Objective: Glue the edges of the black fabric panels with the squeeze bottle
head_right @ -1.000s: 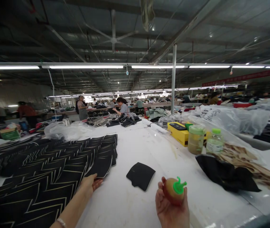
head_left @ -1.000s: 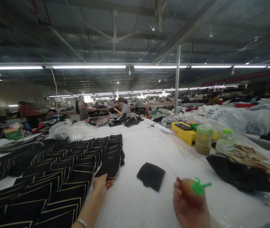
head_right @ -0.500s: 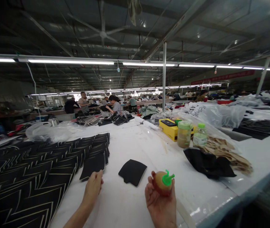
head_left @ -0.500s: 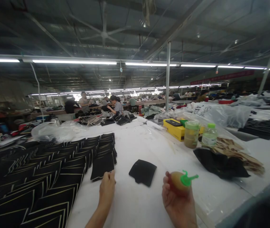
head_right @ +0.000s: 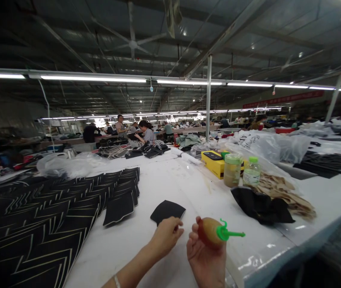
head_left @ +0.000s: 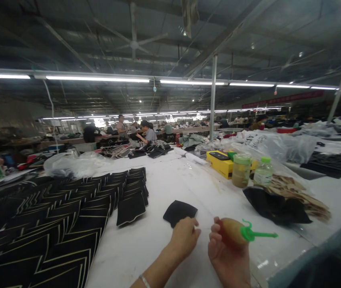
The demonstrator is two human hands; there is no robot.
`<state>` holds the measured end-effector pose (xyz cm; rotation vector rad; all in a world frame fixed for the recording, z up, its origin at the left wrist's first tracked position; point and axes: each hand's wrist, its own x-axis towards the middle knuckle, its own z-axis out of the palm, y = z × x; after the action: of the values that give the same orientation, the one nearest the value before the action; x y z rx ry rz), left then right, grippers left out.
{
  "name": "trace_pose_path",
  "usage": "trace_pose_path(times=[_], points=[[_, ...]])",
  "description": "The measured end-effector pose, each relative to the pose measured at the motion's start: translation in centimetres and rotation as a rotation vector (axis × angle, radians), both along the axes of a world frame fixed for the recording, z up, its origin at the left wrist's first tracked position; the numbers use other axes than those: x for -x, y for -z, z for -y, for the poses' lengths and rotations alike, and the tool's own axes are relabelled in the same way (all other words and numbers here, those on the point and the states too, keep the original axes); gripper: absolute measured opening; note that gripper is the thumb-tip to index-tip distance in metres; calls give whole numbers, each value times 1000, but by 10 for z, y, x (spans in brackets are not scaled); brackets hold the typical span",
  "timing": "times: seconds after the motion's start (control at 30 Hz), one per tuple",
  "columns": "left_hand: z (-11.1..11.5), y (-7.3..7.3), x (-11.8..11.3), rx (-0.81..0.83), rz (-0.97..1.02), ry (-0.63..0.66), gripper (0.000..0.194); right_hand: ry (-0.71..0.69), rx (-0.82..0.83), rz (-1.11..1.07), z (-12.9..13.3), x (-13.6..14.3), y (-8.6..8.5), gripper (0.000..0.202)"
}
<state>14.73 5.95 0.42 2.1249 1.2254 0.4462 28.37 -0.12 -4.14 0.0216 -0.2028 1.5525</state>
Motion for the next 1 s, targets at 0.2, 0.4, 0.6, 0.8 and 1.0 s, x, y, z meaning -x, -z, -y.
trace_pose_path(times=[0.2,0.4,0.6,0.8,1.0], points=[[-28,13,7,-355,-444,-216,72,-1,1,29,0,5,-5,54],[-30,1,9,-429,-483,-81,32,22,13,3,-5,1,5,56],[-25,-73,73,-446,-378,-234,48,-1,-25,-12,-3,-2,6,55],[6,-77,151,-39,-311,-78,51,-38,23,-22,3,3,-8,60],[51,-16,152,-260,-535,-290,41,-33,80,125,7,10,-16,65]])
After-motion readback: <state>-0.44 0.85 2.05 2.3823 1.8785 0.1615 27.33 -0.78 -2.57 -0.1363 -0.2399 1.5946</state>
